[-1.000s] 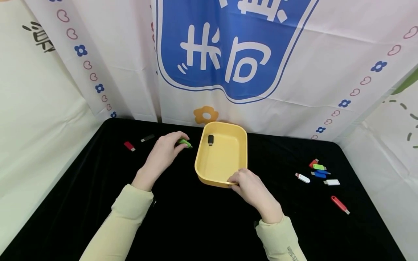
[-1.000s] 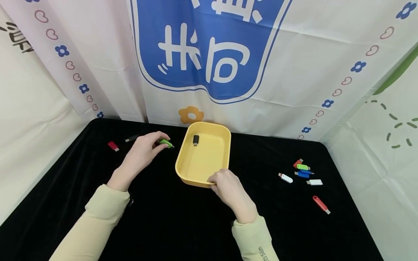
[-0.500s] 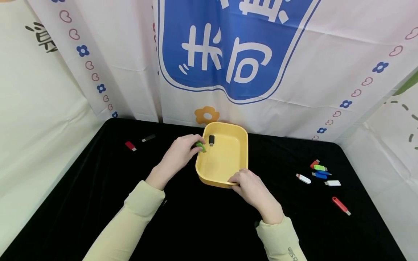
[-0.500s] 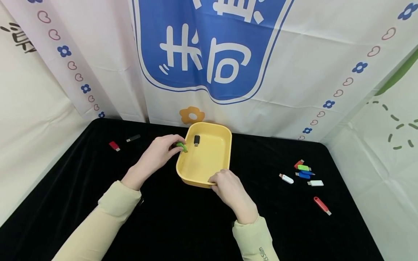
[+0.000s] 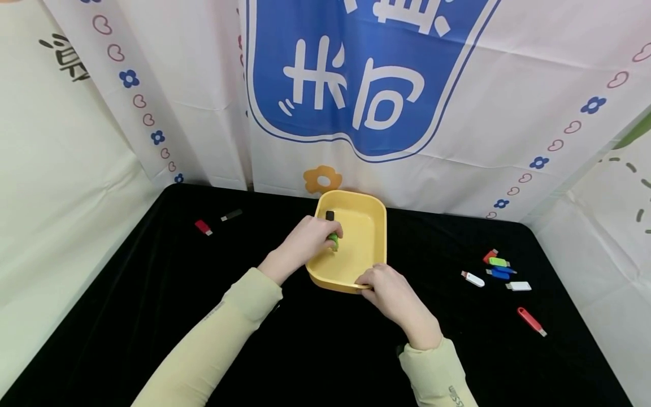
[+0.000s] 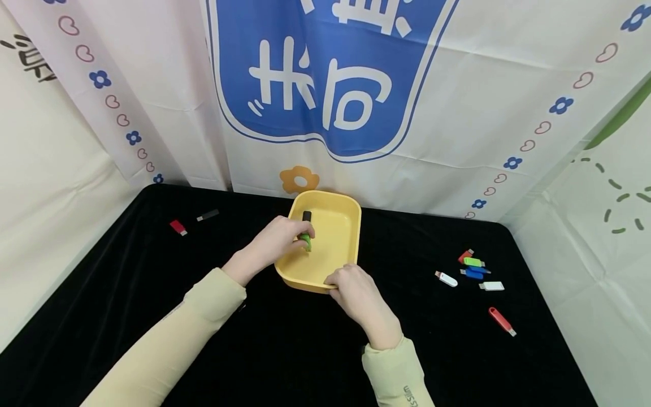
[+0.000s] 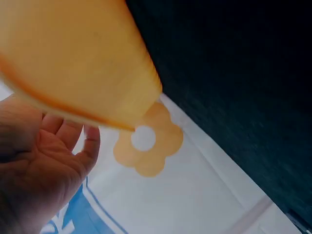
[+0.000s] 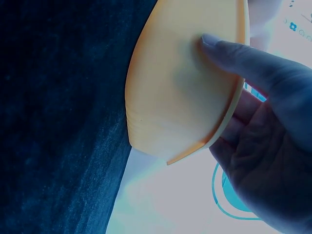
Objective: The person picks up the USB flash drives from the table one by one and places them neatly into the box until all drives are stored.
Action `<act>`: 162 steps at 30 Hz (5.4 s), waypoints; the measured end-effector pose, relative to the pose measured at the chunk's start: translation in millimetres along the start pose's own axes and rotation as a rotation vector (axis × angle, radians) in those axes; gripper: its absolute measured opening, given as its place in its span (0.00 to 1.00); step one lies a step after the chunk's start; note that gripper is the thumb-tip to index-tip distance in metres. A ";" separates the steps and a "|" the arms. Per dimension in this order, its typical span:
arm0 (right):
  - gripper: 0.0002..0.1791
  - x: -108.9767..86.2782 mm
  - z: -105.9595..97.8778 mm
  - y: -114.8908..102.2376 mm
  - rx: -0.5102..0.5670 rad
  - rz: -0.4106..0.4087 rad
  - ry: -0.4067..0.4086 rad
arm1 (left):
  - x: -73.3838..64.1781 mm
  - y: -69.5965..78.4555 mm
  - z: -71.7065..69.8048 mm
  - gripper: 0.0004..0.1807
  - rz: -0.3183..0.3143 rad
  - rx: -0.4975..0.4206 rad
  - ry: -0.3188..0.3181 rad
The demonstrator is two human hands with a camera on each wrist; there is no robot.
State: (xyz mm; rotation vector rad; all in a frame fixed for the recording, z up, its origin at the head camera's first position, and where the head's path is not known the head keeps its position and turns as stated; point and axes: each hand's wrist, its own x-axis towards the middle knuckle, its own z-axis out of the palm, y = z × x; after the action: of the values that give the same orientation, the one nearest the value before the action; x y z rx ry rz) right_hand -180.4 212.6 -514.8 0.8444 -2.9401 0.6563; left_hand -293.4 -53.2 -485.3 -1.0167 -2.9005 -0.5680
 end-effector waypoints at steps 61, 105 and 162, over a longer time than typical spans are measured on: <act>0.15 1.6 2.6 -2.8 -0.015 -0.023 0.044 | 66.6 -13.0 25.2 0.28 -0.172 0.409 -0.061; 0.18 3.8 10.2 6.3 -0.119 -0.013 0.031 | 64.3 -28.1 29.0 0.19 -0.270 -0.121 0.428; 0.15 1.0 9.9 6.7 -0.079 -0.011 0.043 | -145.7 -143.7 -90.4 0.31 -0.699 -0.055 0.022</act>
State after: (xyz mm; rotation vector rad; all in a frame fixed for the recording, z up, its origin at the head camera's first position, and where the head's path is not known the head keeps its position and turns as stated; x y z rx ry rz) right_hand -183.7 213.3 -526.4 0.8285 -2.8990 0.5469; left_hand -275.0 -275.5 -468.0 0.0452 -3.1812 -0.6575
